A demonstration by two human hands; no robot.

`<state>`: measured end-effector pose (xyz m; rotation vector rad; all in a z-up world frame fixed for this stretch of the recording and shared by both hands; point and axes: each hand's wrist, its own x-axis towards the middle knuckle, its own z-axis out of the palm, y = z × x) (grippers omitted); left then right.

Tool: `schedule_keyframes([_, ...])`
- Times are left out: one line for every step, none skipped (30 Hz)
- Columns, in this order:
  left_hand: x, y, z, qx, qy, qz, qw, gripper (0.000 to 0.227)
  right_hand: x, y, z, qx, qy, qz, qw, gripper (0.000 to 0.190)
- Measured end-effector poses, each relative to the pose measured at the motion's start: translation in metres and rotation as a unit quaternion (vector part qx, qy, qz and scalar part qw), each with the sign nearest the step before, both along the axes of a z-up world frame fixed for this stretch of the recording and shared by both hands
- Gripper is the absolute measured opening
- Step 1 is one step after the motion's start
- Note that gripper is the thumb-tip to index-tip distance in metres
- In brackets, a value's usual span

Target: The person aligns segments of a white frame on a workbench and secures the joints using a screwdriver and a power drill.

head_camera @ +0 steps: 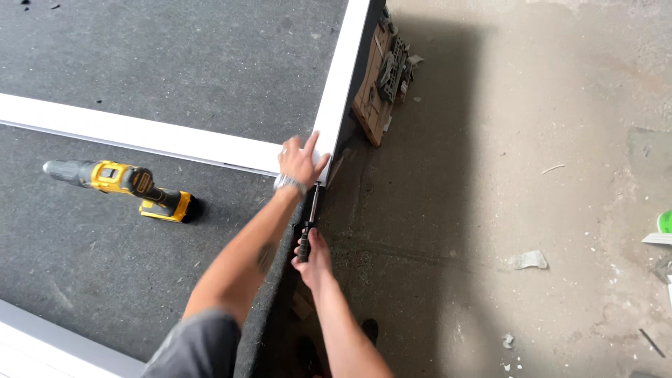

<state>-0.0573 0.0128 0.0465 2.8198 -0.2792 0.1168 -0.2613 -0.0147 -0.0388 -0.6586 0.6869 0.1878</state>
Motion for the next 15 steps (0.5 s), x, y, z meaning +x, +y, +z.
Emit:
schedule_keyframes([-0.025, 0.016, -0.007, 0.001, 0.0, 0.0, 1.0, 0.065, 0.003, -0.003, 0.012, 0.001, 0.0, 0.0, 1.0, 0.043])
schedule_keyframes([-0.053, 0.03, -0.015, -0.109, 0.054, 0.019, 0.992, 0.057, 0.003, -0.009, 0.025, -0.028, 0.011, 0.01, 0.999, 0.037])
schedule_keyframes([-0.082, 0.045, -0.023, -0.217, 0.106, 0.038, 0.97, 0.05, 0.003, -0.014, 0.037, -0.057, 0.022, 0.02, 0.998, 0.032])
schedule_keyframes([-0.115, 0.052, -0.028, -0.221, 0.104, 0.042, 0.969, 0.05, 0.012, -0.016, 0.004, -0.061, 0.02, 0.024, 0.998, 0.032])
schedule_keyframes([-0.149, 0.06, -0.034, -0.222, 0.151, 0.061, 0.961, 0.047, 0.021, -0.017, -0.029, -0.067, 0.013, 0.038, 0.997, 0.035])
schedule_keyframes([-0.187, 0.067, -0.041, -0.223, 0.203, 0.08, 0.95, 0.046, 0.024, -0.018, -0.064, -0.072, 0.011, 0.051, 0.996, 0.039])
schedule_keyframes([-0.206, 0.068, -0.043, -0.227, 0.205, 0.082, 0.948, 0.046, 0.024, -0.021, -0.065, -0.076, 0.014, 0.054, 0.996, 0.039])
schedule_keyframes([-0.223, 0.07, -0.044, -0.256, 0.247, 0.088, 0.93, 0.049, 0.026, -0.023, -0.065, -0.081, 0.004, 0.073, 0.994, 0.04])
schedule_keyframes([-0.241, 0.071, -0.045, -0.285, 0.288, 0.092, 0.91, 0.058, 0.028, -0.026, -0.065, -0.087, -0.005, 0.091, 0.992, 0.041])
schedule_keyframes([-0.236, 0.071, -0.053, -0.288, 0.289, 0.097, 0.908, 0.058, 0.023, -0.026, -0.039, -0.089, -0.003, 0.097, 0.991, 0.041])
schedule_keyframes([-0.23, 0.07, -0.062, -0.31, 0.295, 0.116, 0.896, 0.058, 0.019, -0.027, -0.014, -0.106, -0.001, 0.106, 0.989, 0.039])
schedule_keyframes([-0.227, 0.069, -0.072, -0.331, 0.302, 0.135, 0.884, 0.057, 0.013, -0.027, 0.01, -0.122, 0.003, 0.115, 0.986, 0.037])
schedule_keyframes([-0.245, 0.069, -0.063, -0.332, 0.305, 0.142, 0.881, 0.057, 0.006, -0.038, -0.009, -0.122, 0.008, 0.121, 0.985, 0.037])
schedule_keyframes([-0.242, 0.068, -0.051, -0.35, 0.307, 0.142, 0.874, 0.055, 0.021, -0.05, -0.022, -0.208, 0.009, 0.129, 0.969, 0.04])
schedule_keyframes([-0.238, 0.065, -0.038, -0.367, 0.309, 0.141, 0.866, 0.054, 0.038, -0.063, -0.036, -0.293, 0.01, 0.135, 0.946, 0.044])
